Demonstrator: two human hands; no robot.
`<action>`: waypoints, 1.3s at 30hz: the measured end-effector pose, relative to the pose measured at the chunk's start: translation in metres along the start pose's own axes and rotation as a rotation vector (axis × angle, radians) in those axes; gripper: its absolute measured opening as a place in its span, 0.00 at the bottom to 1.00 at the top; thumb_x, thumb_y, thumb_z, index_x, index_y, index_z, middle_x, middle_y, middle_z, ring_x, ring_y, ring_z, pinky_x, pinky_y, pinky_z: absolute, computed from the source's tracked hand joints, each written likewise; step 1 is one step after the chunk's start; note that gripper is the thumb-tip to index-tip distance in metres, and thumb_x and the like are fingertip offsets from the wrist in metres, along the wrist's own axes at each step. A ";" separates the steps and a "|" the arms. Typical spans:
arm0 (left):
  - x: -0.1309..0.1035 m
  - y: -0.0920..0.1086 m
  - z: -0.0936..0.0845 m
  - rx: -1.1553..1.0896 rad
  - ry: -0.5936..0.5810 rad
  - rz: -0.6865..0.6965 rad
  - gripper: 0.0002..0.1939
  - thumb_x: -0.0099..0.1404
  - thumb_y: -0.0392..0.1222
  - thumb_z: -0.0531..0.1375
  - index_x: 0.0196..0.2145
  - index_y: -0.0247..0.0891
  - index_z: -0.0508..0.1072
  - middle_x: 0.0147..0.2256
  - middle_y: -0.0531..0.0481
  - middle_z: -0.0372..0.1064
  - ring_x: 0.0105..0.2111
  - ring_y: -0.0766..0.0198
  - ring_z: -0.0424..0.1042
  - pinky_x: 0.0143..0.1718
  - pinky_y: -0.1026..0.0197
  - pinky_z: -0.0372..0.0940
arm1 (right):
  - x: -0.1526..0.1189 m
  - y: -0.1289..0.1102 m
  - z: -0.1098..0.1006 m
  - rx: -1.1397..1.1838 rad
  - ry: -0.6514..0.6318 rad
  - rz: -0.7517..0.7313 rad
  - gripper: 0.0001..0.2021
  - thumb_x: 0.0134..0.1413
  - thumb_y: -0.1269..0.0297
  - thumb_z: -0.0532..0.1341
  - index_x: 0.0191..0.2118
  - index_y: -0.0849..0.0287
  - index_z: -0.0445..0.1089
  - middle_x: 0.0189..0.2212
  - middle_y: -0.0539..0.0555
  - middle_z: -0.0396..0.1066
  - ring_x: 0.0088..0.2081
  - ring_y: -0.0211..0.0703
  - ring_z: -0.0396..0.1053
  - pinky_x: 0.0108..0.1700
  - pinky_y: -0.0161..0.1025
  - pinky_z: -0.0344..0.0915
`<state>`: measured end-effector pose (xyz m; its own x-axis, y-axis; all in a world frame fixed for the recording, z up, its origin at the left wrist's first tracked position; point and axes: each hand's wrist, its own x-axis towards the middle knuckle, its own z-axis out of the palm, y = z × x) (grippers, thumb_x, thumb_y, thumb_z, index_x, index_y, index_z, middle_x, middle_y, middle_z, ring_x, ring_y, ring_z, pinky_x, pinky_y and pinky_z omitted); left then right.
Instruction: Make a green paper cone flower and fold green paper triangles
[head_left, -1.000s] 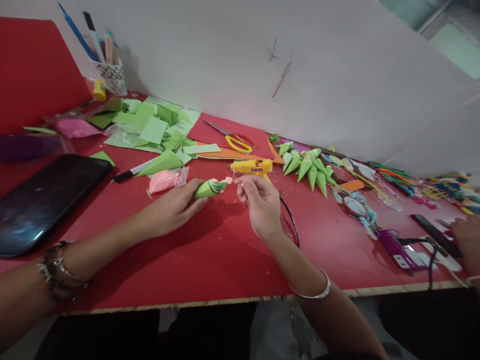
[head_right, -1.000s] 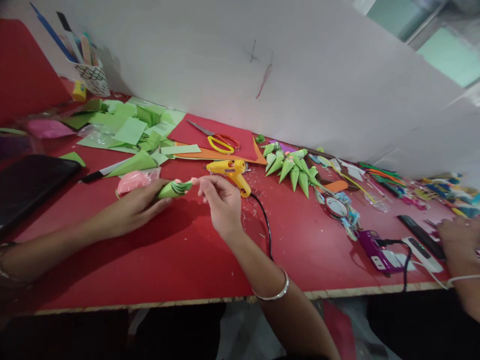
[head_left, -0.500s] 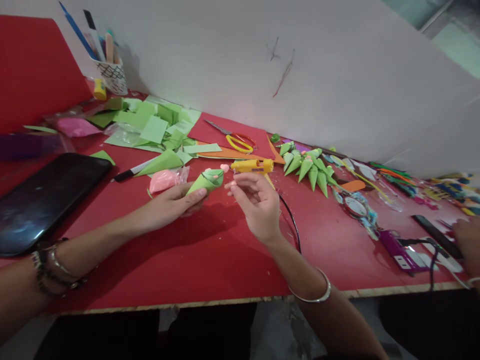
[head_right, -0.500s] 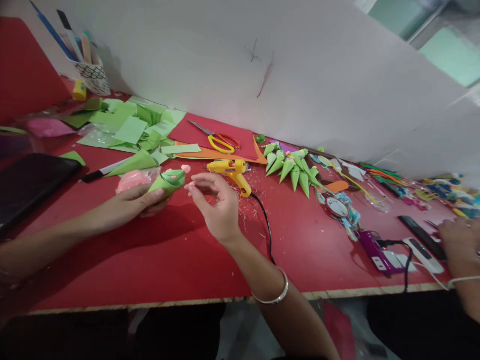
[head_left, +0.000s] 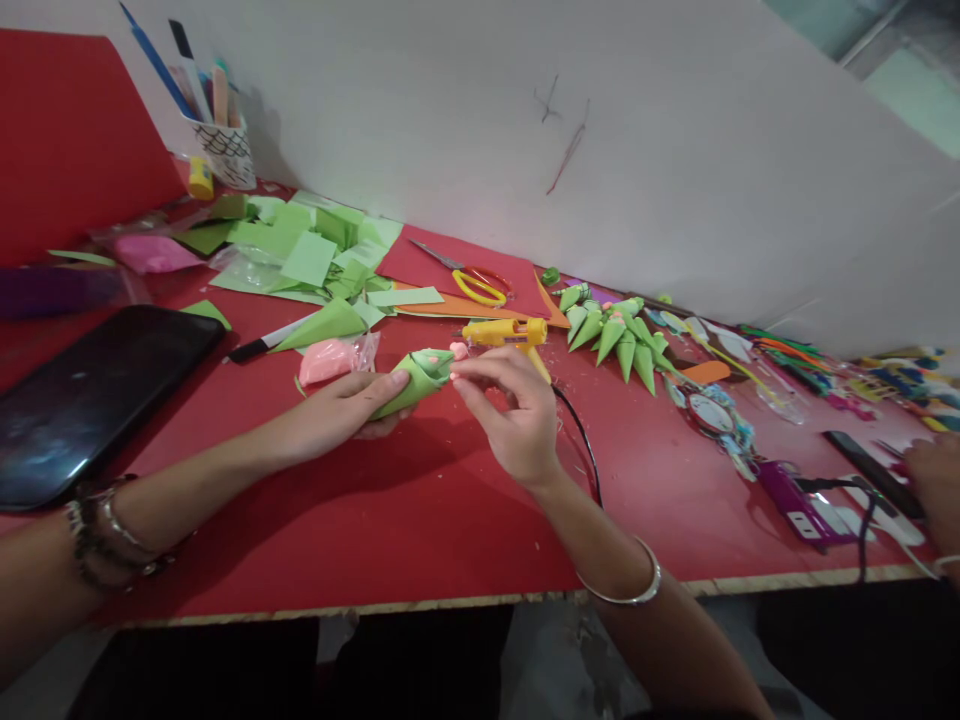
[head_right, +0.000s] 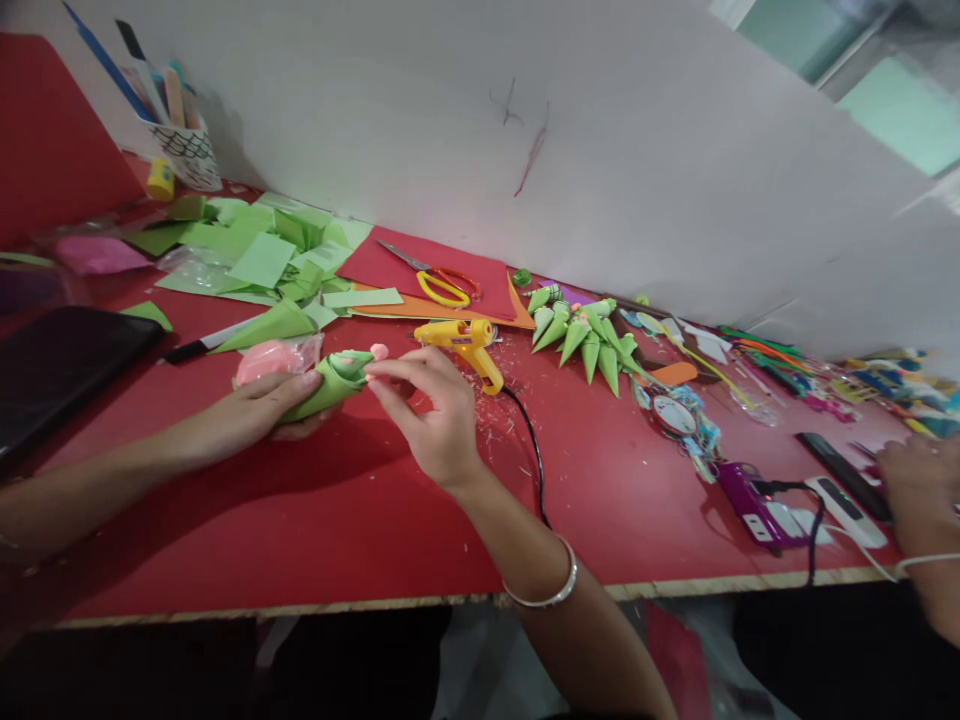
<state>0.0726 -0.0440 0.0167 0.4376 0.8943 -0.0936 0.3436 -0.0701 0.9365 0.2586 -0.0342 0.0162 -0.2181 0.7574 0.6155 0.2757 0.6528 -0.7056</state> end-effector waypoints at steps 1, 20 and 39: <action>0.000 0.000 0.000 -0.002 0.003 -0.008 0.24 0.65 0.56 0.40 0.22 0.37 0.60 0.16 0.56 0.49 0.16 0.71 0.48 0.18 0.65 0.47 | 0.000 0.000 0.000 0.000 -0.009 -0.007 0.06 0.52 0.68 0.59 0.34 0.51 0.72 0.30 0.49 0.65 0.32 0.36 0.64 0.36 0.37 0.64; 0.001 0.002 0.001 -0.055 -0.026 -0.035 0.27 0.65 0.57 0.37 0.20 0.37 0.59 0.13 0.57 0.48 0.13 0.73 0.47 0.14 0.68 0.46 | 0.000 0.003 0.000 -0.073 -0.016 -0.131 0.11 0.53 0.70 0.59 0.43 0.52 0.69 0.29 0.48 0.65 0.30 0.34 0.63 0.35 0.35 0.64; 0.002 -0.004 0.001 -0.120 -0.031 -0.047 0.27 0.65 0.59 0.37 0.19 0.38 0.58 0.13 0.57 0.50 0.13 0.73 0.48 0.14 0.68 0.46 | -0.002 0.007 0.000 -0.075 -0.041 -0.177 0.09 0.53 0.71 0.60 0.39 0.51 0.70 0.29 0.47 0.65 0.30 0.34 0.64 0.37 0.36 0.65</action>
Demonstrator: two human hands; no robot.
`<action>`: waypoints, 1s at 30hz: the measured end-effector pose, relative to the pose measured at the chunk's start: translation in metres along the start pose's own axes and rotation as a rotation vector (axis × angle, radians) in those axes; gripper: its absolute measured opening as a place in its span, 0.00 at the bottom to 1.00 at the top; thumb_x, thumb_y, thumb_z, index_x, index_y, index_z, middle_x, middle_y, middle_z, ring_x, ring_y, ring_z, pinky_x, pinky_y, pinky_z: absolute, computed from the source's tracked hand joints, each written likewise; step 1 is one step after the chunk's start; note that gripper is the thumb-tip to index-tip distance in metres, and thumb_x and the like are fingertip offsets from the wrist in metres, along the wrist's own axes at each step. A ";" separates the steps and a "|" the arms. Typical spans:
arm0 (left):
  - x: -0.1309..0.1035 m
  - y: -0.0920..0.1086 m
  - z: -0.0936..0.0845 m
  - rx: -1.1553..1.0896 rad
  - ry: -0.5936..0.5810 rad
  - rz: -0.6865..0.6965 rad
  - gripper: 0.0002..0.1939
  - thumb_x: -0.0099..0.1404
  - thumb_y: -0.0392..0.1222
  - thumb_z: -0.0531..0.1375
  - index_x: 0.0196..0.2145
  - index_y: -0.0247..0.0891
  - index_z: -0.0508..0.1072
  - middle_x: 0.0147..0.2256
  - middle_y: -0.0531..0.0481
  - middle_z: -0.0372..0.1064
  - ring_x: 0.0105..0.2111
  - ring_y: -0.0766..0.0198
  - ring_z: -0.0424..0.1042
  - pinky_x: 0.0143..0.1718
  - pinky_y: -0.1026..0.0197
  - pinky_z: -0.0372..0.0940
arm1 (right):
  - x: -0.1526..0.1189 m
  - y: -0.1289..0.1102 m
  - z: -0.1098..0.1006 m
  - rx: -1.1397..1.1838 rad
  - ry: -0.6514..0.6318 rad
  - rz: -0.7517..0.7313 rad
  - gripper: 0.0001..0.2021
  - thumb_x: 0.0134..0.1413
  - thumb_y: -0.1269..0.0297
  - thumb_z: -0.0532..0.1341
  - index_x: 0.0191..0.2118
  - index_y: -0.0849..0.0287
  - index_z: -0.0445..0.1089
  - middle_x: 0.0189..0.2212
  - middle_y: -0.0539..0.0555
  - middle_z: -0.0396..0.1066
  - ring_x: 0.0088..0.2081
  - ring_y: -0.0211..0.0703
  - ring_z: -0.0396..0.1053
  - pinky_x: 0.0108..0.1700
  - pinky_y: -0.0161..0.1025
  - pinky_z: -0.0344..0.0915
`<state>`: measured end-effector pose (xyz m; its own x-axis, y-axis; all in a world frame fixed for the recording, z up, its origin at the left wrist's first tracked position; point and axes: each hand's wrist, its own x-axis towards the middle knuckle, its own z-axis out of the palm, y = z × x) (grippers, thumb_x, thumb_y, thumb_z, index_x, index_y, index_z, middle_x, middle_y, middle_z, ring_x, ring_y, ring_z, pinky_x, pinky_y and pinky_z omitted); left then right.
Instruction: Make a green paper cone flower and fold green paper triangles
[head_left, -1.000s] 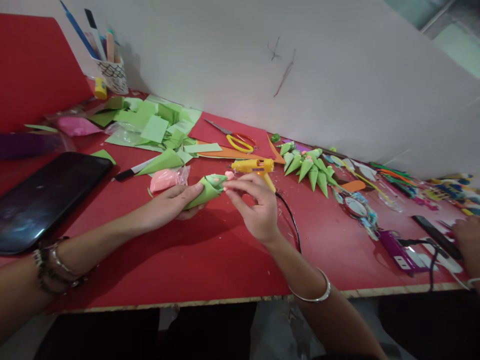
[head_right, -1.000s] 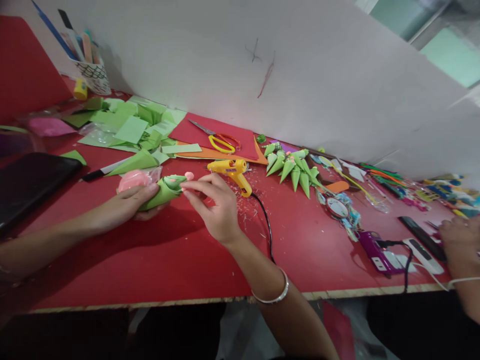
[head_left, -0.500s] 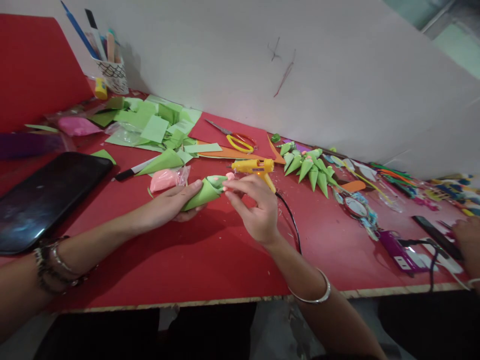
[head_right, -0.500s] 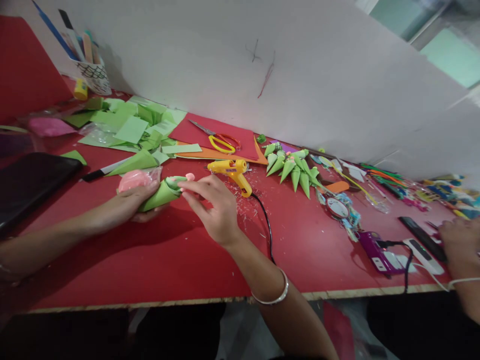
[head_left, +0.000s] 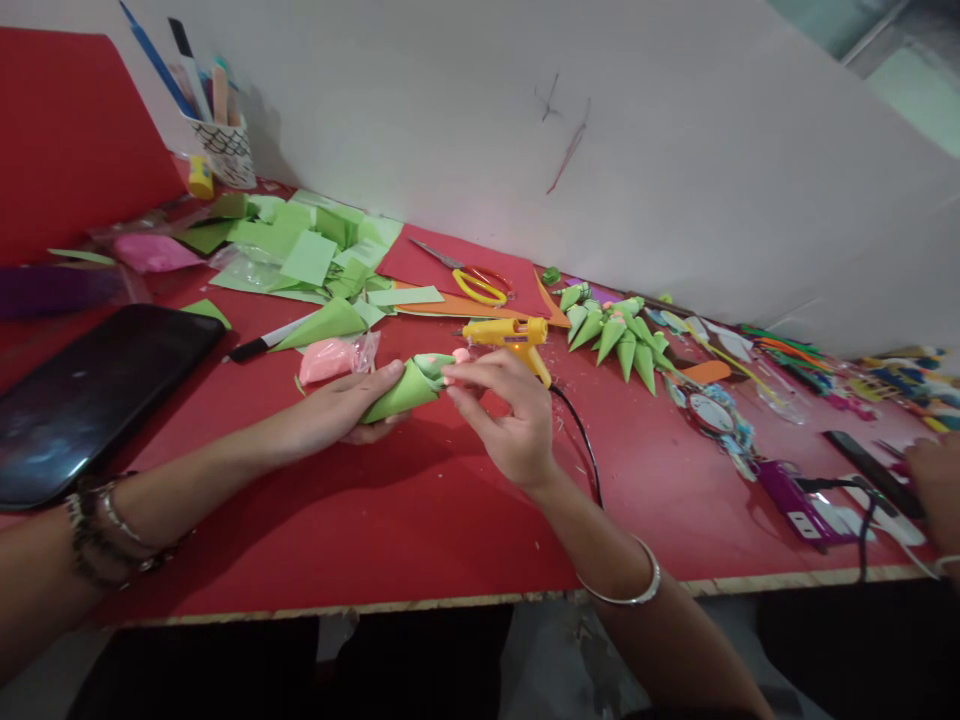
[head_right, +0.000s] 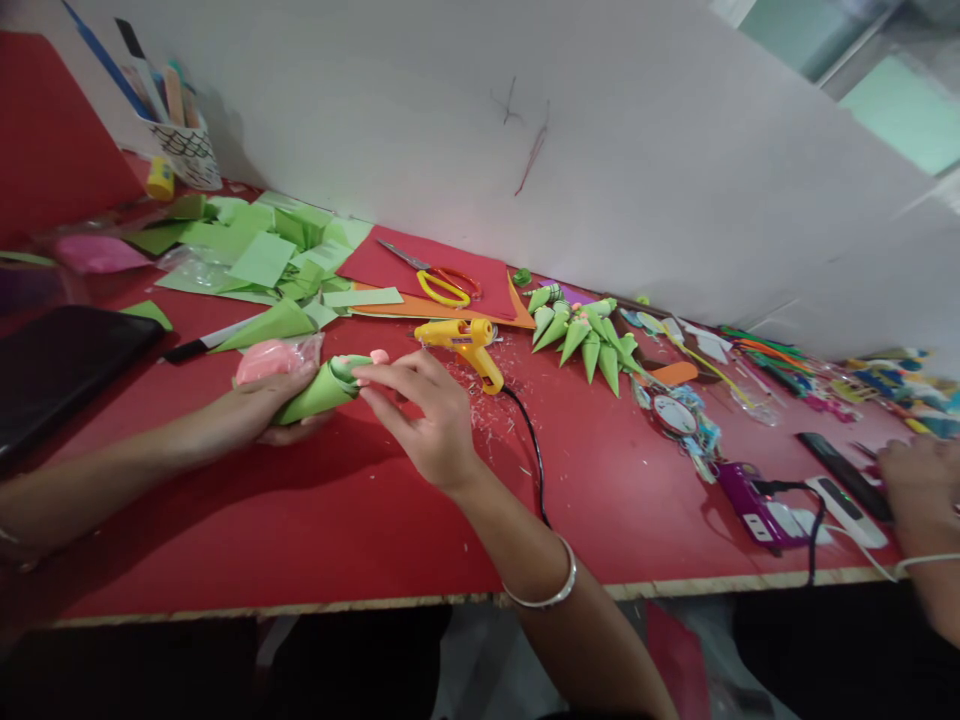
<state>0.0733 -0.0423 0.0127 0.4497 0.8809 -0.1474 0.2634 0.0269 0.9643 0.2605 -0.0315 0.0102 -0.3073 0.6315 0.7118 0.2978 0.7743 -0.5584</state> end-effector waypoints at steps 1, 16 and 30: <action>0.000 0.000 0.000 -0.006 0.003 -0.007 0.27 0.65 0.59 0.38 0.19 0.38 0.58 0.13 0.57 0.50 0.13 0.73 0.47 0.14 0.68 0.46 | 0.000 0.000 0.000 -0.001 -0.001 -0.003 0.09 0.53 0.71 0.59 0.39 0.51 0.71 0.30 0.48 0.65 0.31 0.34 0.65 0.37 0.36 0.65; 0.001 -0.005 -0.005 1.210 0.186 0.206 0.24 0.63 0.58 0.44 0.24 0.37 0.67 0.17 0.51 0.61 0.19 0.65 0.60 0.21 0.63 0.48 | 0.000 -0.004 0.000 0.042 0.154 0.092 0.07 0.55 0.72 0.54 0.34 0.56 0.68 0.28 0.48 0.69 0.30 0.34 0.66 0.31 0.33 0.64; -0.002 -0.022 -0.055 1.264 0.377 0.253 0.25 0.61 0.51 0.54 0.52 0.34 0.63 0.45 0.43 0.65 0.49 0.44 0.58 0.49 0.40 0.50 | -0.002 -0.003 0.001 0.021 0.096 0.152 0.06 0.55 0.68 0.54 0.33 0.57 0.67 0.26 0.49 0.67 0.26 0.33 0.65 0.27 0.33 0.63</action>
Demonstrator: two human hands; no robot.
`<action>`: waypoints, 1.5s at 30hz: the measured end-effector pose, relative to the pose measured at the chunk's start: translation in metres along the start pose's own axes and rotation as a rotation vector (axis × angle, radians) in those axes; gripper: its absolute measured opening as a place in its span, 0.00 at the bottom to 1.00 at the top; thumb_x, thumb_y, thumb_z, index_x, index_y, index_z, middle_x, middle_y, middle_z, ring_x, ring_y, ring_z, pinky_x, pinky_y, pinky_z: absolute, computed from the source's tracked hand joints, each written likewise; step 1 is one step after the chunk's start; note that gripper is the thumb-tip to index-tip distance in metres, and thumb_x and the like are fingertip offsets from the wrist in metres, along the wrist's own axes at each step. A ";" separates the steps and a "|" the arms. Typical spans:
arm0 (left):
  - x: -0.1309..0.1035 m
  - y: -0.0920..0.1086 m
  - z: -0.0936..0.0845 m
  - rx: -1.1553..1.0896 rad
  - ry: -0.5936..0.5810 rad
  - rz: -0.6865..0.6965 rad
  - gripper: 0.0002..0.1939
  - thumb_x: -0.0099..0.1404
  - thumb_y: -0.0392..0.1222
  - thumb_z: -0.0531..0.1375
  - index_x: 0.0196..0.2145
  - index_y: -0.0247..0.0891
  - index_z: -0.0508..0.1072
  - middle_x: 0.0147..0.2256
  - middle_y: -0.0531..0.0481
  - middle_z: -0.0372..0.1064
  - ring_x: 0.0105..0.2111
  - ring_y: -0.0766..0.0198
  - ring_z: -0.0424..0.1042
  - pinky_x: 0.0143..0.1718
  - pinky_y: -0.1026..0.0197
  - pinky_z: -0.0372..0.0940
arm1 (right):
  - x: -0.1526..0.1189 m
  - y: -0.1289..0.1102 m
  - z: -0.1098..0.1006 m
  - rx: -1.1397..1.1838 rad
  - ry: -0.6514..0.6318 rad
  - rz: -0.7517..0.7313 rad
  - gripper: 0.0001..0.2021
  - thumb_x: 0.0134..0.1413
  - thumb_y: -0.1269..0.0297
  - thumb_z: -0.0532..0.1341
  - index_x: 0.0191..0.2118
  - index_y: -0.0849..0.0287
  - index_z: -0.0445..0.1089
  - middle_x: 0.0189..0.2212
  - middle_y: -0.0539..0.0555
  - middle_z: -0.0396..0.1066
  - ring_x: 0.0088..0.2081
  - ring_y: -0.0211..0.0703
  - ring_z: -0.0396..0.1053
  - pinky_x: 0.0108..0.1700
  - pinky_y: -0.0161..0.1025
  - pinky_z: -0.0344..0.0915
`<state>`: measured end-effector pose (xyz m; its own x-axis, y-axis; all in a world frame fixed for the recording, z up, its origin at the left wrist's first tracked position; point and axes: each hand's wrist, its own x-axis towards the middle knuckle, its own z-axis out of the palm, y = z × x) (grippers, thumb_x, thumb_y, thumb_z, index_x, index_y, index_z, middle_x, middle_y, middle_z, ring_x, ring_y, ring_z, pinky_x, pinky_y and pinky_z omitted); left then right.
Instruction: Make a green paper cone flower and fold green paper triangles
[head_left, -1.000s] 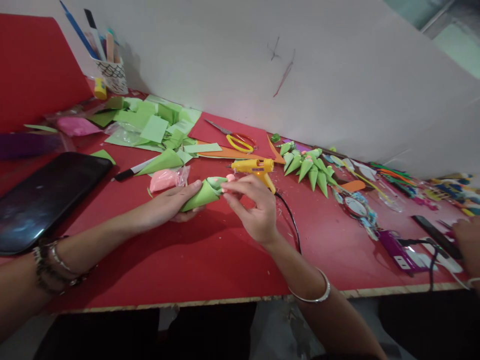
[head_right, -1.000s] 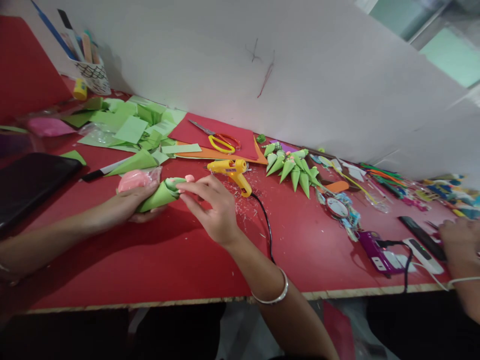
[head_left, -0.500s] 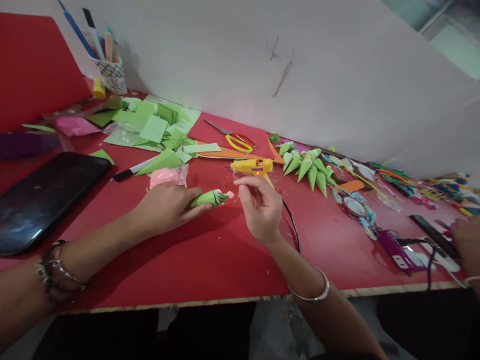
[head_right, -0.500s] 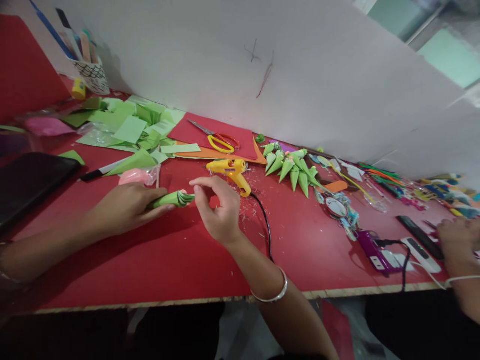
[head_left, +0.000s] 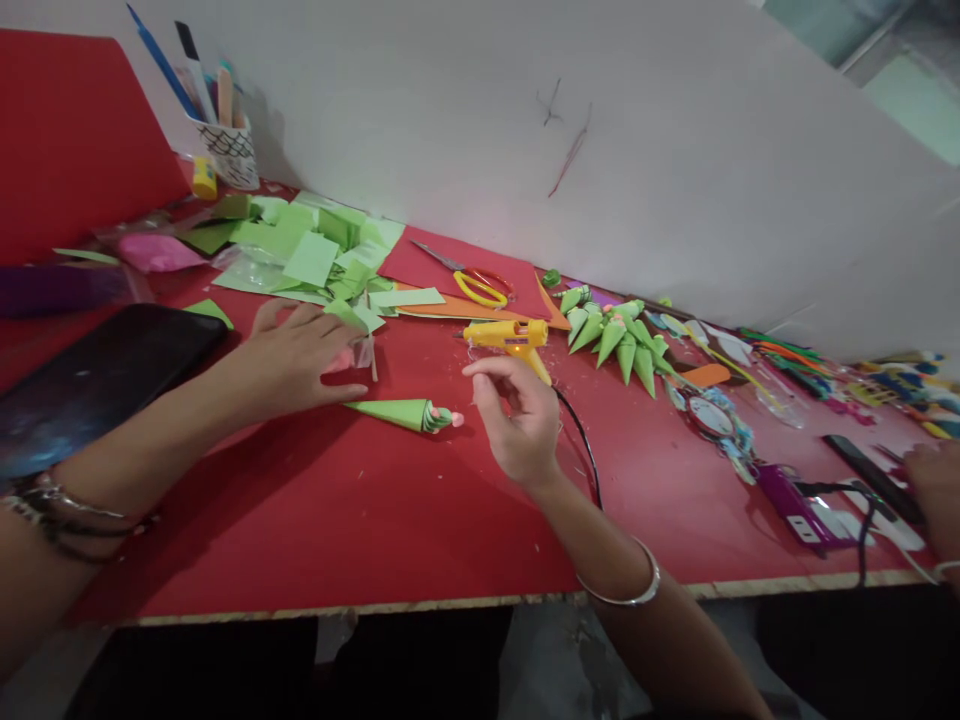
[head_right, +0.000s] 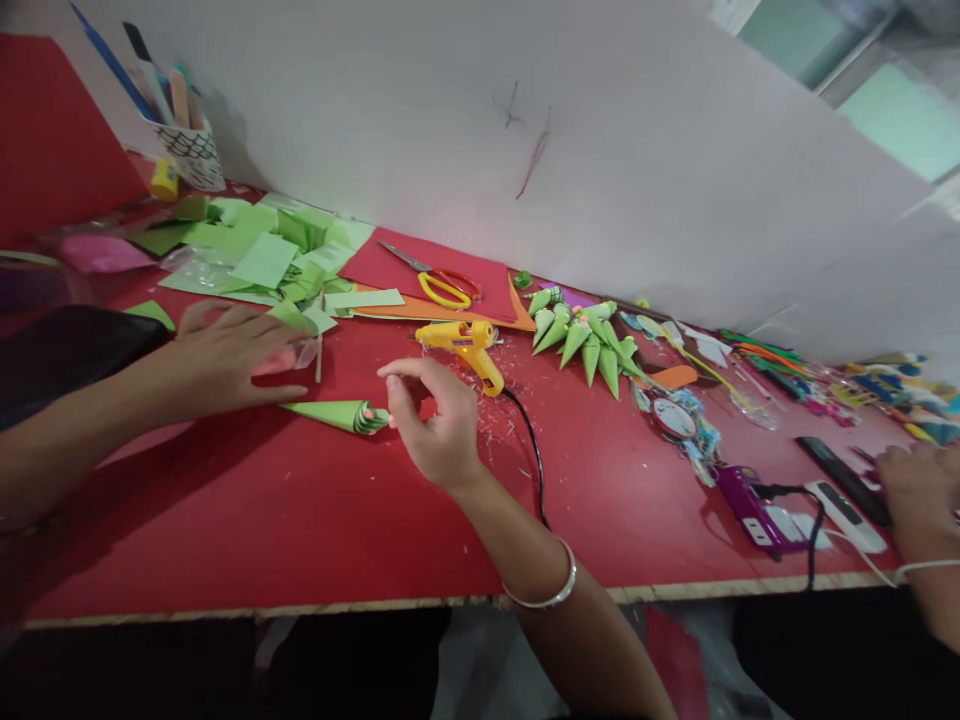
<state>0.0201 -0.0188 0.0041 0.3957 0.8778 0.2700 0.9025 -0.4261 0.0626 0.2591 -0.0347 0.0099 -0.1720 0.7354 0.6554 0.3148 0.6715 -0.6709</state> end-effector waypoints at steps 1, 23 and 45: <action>0.000 -0.003 0.002 0.008 0.004 -0.014 0.24 0.62 0.50 0.52 0.52 0.33 0.63 0.43 0.44 0.66 0.48 0.46 0.60 0.48 0.43 0.53 | 0.000 0.000 0.000 -0.007 -0.006 -0.004 0.06 0.55 0.68 0.53 0.33 0.57 0.67 0.26 0.49 0.68 0.26 0.33 0.65 0.28 0.33 0.63; -0.005 0.053 0.006 -0.294 0.174 0.261 0.32 0.63 0.45 0.52 0.60 0.33 0.43 0.32 0.45 0.71 0.32 0.59 0.70 0.33 0.60 0.63 | -0.005 -0.002 0.007 -0.094 -0.430 -0.080 0.08 0.56 0.67 0.54 0.38 0.58 0.70 0.36 0.53 0.64 0.38 0.37 0.65 0.39 0.35 0.65; -0.010 0.064 0.004 -0.265 0.298 0.396 0.28 0.67 0.46 0.47 0.61 0.39 0.42 0.41 0.44 0.68 0.37 0.59 0.69 0.36 0.60 0.63 | -0.010 -0.007 0.013 -0.088 -0.393 -0.040 0.03 0.49 0.71 0.59 0.29 0.58 0.70 0.33 0.51 0.65 0.37 0.38 0.65 0.39 0.35 0.64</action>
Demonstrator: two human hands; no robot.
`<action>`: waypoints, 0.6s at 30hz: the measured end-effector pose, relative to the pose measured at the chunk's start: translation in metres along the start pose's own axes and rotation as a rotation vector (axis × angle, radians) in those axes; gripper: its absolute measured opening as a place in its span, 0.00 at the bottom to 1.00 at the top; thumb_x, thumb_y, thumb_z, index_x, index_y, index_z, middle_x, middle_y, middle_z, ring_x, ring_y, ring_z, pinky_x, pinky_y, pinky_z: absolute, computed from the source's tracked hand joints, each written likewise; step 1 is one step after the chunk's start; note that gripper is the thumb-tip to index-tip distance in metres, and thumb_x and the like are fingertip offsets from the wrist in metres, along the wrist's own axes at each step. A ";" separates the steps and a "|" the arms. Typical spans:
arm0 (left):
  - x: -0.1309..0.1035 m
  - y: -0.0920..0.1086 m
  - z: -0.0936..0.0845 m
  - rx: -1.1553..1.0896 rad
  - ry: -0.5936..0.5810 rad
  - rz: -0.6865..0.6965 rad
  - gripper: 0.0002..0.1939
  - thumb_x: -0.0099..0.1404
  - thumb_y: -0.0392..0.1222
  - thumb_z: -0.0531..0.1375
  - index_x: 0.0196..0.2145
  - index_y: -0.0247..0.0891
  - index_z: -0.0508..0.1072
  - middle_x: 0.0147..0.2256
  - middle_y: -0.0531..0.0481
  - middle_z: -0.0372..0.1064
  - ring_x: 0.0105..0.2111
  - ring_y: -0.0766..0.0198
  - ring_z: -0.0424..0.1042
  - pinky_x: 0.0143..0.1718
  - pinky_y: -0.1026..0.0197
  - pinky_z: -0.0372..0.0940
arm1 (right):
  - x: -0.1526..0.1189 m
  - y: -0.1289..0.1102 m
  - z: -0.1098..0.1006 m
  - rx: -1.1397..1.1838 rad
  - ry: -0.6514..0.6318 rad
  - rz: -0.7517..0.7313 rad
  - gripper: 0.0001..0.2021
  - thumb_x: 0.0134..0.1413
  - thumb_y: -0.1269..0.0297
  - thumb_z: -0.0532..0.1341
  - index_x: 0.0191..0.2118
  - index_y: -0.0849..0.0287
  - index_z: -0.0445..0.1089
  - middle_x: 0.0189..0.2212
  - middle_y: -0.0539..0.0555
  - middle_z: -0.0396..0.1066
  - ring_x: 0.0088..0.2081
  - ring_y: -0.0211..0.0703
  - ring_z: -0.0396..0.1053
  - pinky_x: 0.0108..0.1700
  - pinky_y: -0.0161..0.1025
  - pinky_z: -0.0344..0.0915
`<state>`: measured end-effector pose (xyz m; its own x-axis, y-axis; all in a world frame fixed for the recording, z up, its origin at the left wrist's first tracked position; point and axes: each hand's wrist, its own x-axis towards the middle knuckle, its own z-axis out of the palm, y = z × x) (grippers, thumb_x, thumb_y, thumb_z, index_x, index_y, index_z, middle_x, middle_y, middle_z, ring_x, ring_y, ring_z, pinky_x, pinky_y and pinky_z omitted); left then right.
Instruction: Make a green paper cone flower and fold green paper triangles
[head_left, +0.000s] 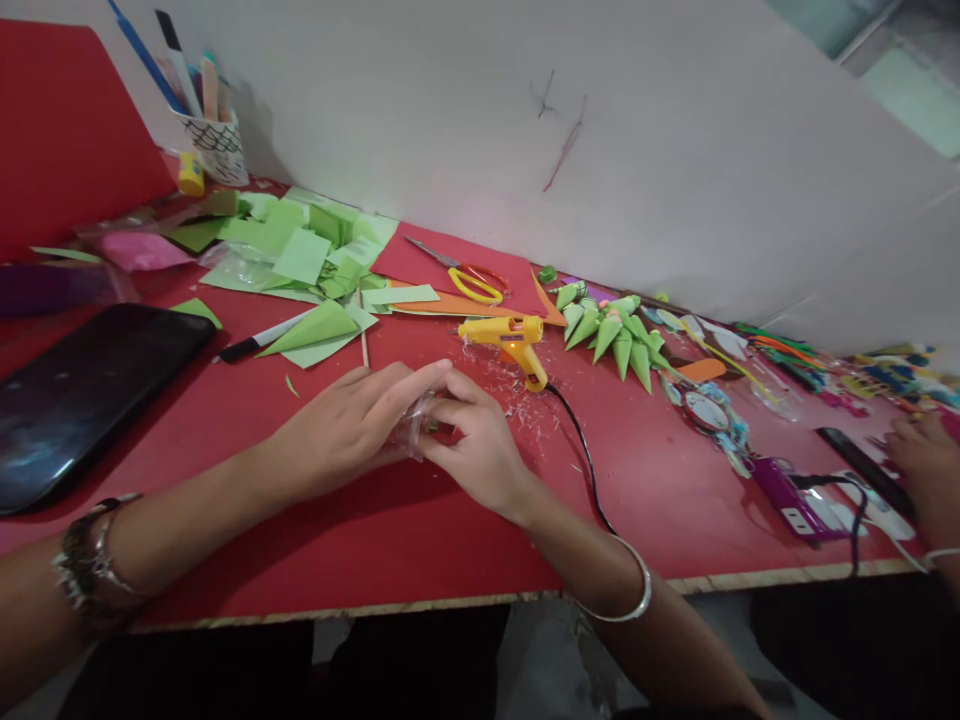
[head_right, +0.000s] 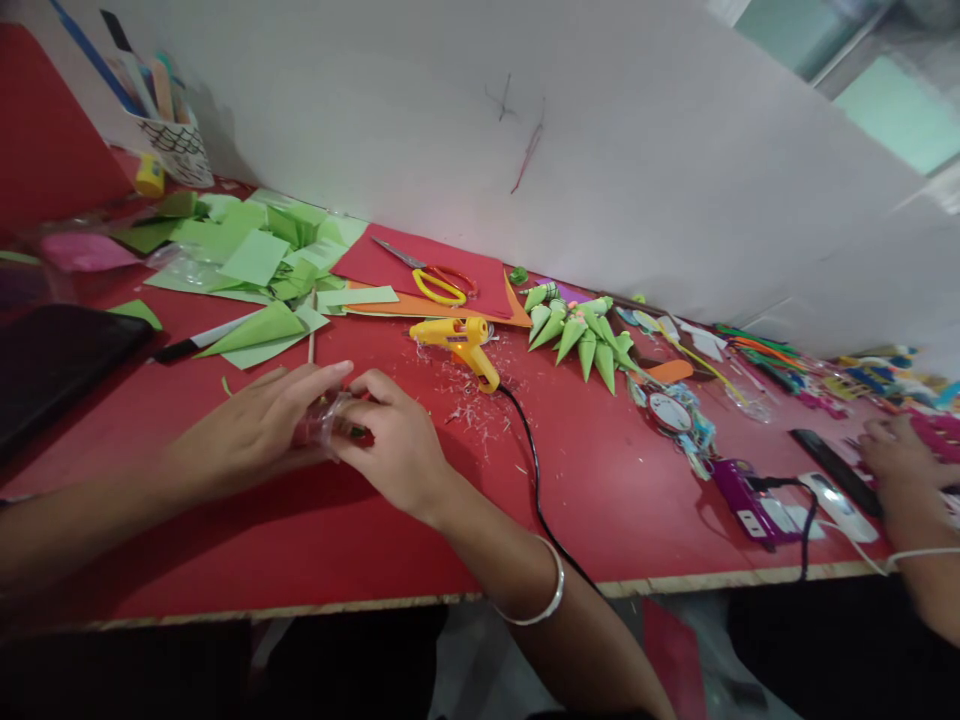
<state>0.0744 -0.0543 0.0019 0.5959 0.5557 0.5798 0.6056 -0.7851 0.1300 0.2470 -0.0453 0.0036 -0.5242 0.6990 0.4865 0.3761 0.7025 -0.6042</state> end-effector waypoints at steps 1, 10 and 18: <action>0.000 0.001 0.000 0.000 -0.004 0.006 0.27 0.67 0.45 0.46 0.61 0.39 0.43 0.40 0.44 0.68 0.36 0.59 0.68 0.35 0.60 0.63 | 0.000 0.001 0.000 -0.018 -0.014 -0.008 0.03 0.50 0.70 0.59 0.28 0.58 0.70 0.33 0.51 0.65 0.36 0.37 0.64 0.38 0.35 0.64; 0.000 -0.002 0.000 0.056 -0.008 0.048 0.27 0.66 0.41 0.48 0.60 0.38 0.43 0.39 0.43 0.66 0.36 0.59 0.67 0.36 0.60 0.64 | 0.001 0.002 0.002 -0.008 0.007 -0.060 0.05 0.51 0.71 0.58 0.27 0.58 0.69 0.32 0.51 0.65 0.36 0.37 0.64 0.38 0.34 0.64; 0.003 -0.005 -0.011 0.036 -0.019 0.029 0.34 0.59 0.45 0.56 0.59 0.37 0.46 0.45 0.40 0.66 0.44 0.54 0.66 0.43 0.55 0.62 | 0.004 0.003 -0.008 0.112 0.102 -0.013 0.03 0.50 0.73 0.59 0.28 0.60 0.69 0.30 0.50 0.62 0.33 0.35 0.63 0.36 0.34 0.63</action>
<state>0.0672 -0.0518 0.0117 0.6227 0.5384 0.5678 0.6067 -0.7905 0.0842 0.2517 -0.0390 0.0085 -0.4460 0.7041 0.5525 0.2791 0.6960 -0.6616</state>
